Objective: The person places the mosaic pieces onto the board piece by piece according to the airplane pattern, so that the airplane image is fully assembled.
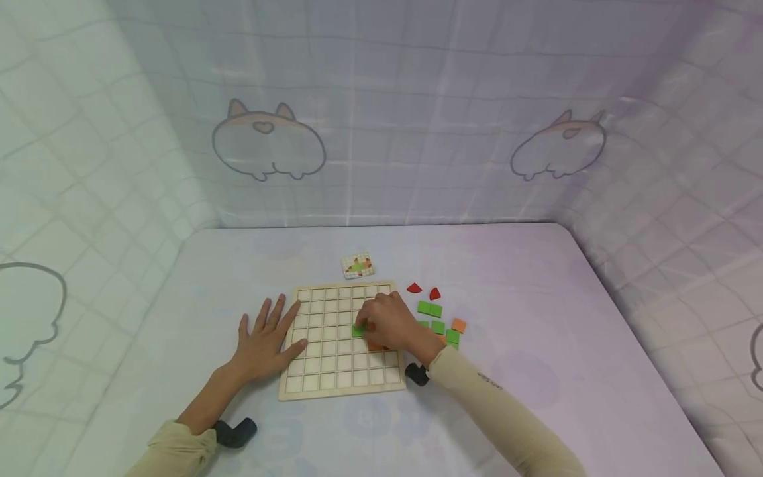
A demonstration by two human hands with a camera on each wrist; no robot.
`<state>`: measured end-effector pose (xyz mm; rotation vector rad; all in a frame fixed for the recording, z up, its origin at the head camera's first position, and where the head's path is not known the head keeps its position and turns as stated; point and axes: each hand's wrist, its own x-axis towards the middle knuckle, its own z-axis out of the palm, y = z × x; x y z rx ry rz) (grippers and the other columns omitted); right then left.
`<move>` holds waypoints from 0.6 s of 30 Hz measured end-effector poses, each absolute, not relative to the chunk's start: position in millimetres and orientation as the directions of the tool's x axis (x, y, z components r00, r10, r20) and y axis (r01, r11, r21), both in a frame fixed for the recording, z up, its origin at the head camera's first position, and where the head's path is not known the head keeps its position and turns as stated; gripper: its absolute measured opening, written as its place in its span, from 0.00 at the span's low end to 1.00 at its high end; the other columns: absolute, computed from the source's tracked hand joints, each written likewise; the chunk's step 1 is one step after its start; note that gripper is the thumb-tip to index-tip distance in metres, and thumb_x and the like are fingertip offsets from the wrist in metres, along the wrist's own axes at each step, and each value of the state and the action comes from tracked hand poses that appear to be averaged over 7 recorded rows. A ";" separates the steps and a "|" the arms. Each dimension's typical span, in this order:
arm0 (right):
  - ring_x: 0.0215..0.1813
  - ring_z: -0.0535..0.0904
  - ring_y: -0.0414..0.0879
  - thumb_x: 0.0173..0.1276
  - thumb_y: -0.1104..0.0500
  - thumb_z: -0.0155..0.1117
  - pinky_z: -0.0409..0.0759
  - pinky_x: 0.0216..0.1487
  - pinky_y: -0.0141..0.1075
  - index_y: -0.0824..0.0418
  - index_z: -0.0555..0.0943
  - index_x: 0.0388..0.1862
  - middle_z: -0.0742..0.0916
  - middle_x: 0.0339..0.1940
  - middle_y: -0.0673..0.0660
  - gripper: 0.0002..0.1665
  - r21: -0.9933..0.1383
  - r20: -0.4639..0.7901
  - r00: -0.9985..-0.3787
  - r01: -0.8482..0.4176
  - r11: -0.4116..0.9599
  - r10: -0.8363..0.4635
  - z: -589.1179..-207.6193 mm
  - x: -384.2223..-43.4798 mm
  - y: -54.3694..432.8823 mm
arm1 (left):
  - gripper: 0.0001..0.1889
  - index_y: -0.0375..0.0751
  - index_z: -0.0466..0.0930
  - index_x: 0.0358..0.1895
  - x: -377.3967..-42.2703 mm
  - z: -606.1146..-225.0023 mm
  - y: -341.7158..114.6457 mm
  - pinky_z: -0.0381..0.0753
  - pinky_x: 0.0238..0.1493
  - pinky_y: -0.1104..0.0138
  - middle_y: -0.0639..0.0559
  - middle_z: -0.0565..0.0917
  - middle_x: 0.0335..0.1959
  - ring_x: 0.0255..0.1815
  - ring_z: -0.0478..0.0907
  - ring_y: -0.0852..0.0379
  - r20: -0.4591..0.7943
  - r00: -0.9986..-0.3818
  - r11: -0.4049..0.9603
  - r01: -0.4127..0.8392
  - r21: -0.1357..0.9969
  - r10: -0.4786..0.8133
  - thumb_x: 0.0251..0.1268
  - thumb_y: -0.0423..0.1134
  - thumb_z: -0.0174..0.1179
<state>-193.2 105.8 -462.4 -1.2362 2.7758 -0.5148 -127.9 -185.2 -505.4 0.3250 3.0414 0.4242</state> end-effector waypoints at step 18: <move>0.47 0.77 0.43 0.58 0.51 0.76 0.68 0.52 0.47 0.48 0.90 0.38 0.87 0.40 0.42 0.09 -0.307 0.073 -0.824 -0.554 0.773 -0.562 -463.4 -195.2 166.2 | 0.45 0.48 0.50 0.79 -127.2 -508.1 -186.5 0.32 0.66 0.31 0.39 0.45 0.79 0.78 0.36 0.36 -0.006 -0.975 0.933 0.212 0.291 0.223 0.67 0.69 0.47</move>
